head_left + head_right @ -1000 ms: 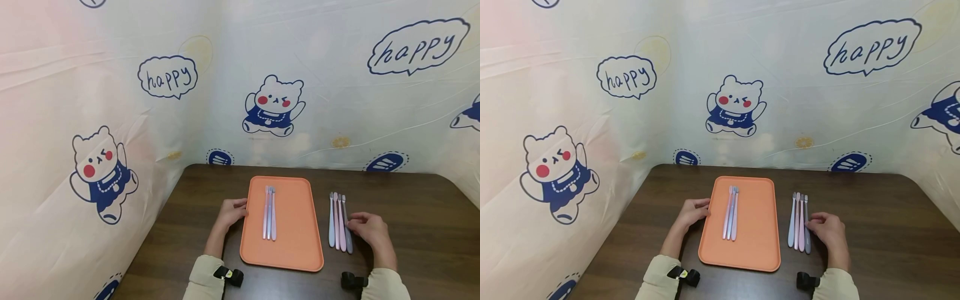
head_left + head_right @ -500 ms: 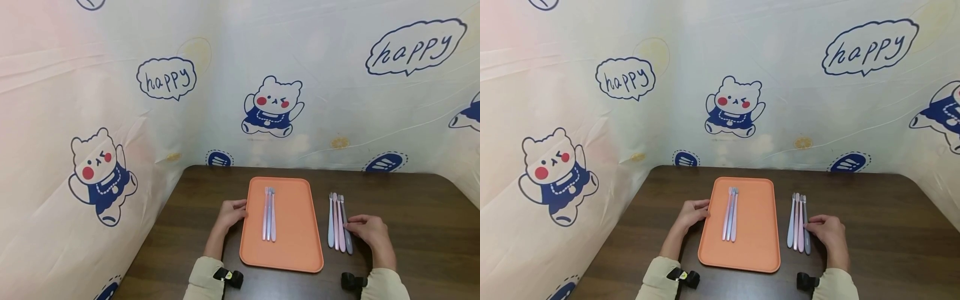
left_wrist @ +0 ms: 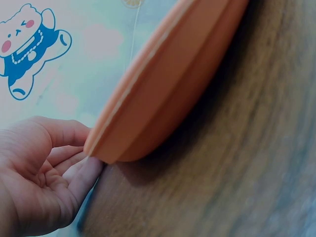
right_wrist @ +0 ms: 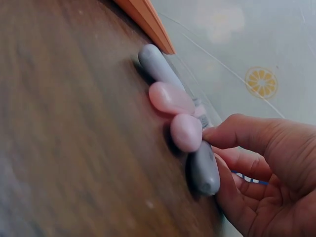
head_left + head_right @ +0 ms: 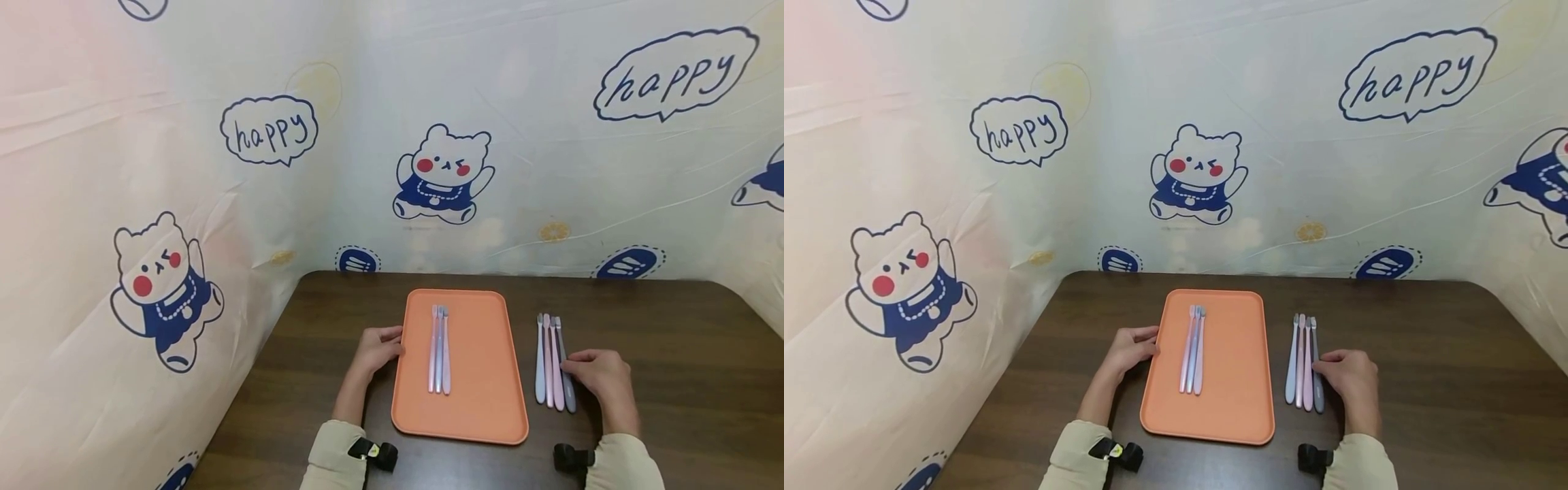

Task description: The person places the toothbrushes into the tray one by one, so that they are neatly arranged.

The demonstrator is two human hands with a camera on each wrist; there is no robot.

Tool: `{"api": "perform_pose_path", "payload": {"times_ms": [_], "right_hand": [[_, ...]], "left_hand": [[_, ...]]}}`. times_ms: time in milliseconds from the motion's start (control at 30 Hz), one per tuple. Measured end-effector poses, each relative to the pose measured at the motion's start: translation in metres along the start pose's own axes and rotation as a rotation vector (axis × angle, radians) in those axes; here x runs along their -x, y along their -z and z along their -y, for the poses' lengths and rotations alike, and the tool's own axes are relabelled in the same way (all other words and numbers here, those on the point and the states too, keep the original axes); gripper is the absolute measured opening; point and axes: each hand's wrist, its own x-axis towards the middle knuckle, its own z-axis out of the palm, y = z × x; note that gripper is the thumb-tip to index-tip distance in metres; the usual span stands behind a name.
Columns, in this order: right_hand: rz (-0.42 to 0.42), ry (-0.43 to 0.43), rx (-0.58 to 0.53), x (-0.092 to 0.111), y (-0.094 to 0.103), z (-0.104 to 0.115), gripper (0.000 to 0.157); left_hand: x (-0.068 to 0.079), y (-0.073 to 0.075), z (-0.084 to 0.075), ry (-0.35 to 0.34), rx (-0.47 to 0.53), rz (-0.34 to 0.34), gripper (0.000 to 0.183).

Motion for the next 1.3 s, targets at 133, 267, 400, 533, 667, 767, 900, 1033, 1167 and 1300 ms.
{"api": "perform_pose_path", "payload": {"times_ms": [133,267,400,533,667,767,900,1033,1167,1300], "right_hand": [[0.0,-0.007,0.021,0.001,-0.002,0.001,0.041],[0.008,-0.03,0.031,0.0,-0.004,0.004,0.041],[0.0,-0.034,0.036,0.0,-0.004,0.005,0.042],[-0.003,-0.004,0.012,0.001,-0.002,0.002,0.045],[0.023,0.025,-0.085,0.001,0.002,-0.004,0.047],[0.061,0.023,-0.189,-0.001,0.003,-0.009,0.048],[0.111,0.004,-0.297,-0.002,0.005,-0.011,0.051],[0.148,-0.001,-0.356,-0.002,0.006,-0.01,0.056],[0.181,0.007,-0.406,-0.003,0.008,-0.009,0.058],[0.207,0.013,-0.438,-0.003,0.008,-0.007,0.058]], "left_hand": [[0.001,0.0,0.0,0.0,-0.002,-0.001,0.052],[0.001,0.0,0.0,-0.015,-0.004,0.0,0.052],[-0.001,-0.001,0.002,-0.016,0.006,0.002,0.052],[0.0,-0.001,0.002,-0.001,0.006,0.001,0.052],[0.001,-0.001,0.002,-0.001,0.0,0.0,0.052],[0.0,-0.001,0.001,-0.006,0.006,0.002,0.052],[0.0,-0.001,0.001,-0.009,0.005,0.006,0.053],[0.001,0.0,0.001,-0.006,-0.001,0.008,0.052],[0.001,0.0,0.001,-0.002,0.002,0.007,0.052],[0.001,0.001,0.001,-0.004,-0.003,0.009,0.053]]}}
